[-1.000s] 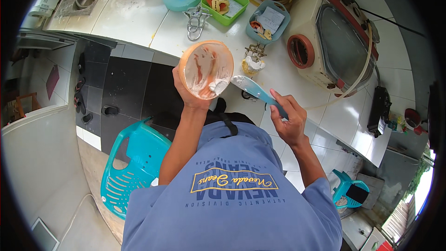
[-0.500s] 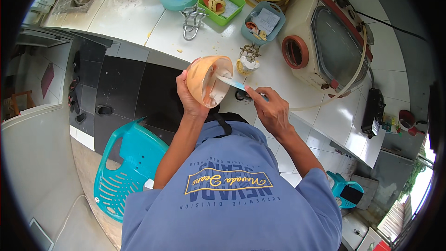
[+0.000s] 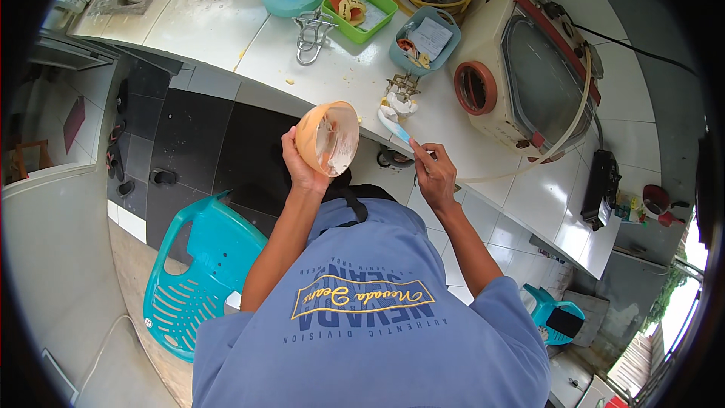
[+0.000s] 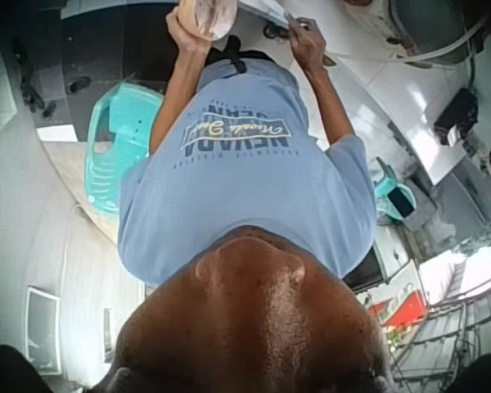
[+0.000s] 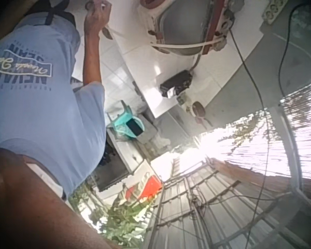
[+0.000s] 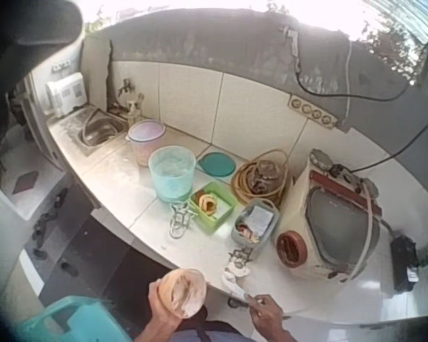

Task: The person applies plaster from a bowl onto a dental model and an articulator using a spatula.

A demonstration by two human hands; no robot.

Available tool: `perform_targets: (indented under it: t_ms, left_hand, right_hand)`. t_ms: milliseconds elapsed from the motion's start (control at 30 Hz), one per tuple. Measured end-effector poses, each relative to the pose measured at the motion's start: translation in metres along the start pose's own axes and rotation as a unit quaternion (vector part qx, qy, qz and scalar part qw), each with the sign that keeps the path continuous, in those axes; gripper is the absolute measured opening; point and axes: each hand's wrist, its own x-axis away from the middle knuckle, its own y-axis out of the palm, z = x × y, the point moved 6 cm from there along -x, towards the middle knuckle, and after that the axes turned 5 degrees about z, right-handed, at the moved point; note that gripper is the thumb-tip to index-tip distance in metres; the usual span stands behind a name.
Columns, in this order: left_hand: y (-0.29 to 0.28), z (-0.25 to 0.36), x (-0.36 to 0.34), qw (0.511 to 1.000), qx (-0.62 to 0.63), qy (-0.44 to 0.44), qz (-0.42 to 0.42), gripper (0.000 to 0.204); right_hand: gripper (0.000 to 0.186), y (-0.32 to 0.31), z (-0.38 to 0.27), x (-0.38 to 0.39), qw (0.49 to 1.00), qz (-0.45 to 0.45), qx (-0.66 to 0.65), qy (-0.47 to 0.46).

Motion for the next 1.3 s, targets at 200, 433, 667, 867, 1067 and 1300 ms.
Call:
perform_targets:
  t_ms: [200, 433, 667, 867, 1067, 1300]
  left_hand:
    - [-0.005, 0.002, 0.002, 1.0, -0.003, 0.009, 0.008, 0.048]
    - [0.005, 0.003, 0.009, 1.0, -0.003, -0.002, -0.002, 0.047]
    - [-0.002, 0.004, 0.005, 1.0, -0.008, -0.001, -0.003, 0.049]
    - [-0.005, 0.0, 0.003, 1.0, 0.003, -0.013, -0.001, 0.051]
    - [-0.007, -0.005, -0.003, 0.999, 0.025, -0.026, -0.001, 0.048]
    - [0.005, -0.021, -0.001, 0.993, 0.09, -0.068, 0.015, 0.047]
  right_hand:
    - [0.035, 0.0, 0.008, -0.004, 0.998, 0.006, -0.046, 0.05]
    - [0.031, -0.001, 0.013, -0.009, 0.985, 0.003, -0.099, 0.139]
    - [0.028, -0.006, -0.002, -0.016, 0.984, 0.007, -0.085, 0.159]
    - [0.027, -0.012, -0.008, -0.017, 0.983, 0.013, -0.078, 0.168]
    - [0.028, -0.019, -0.012, -0.015, 0.984, 0.043, -0.073, 0.156]
    - [0.03, -0.023, -0.069, -0.021, 0.961, -0.081, -0.188, 0.188]
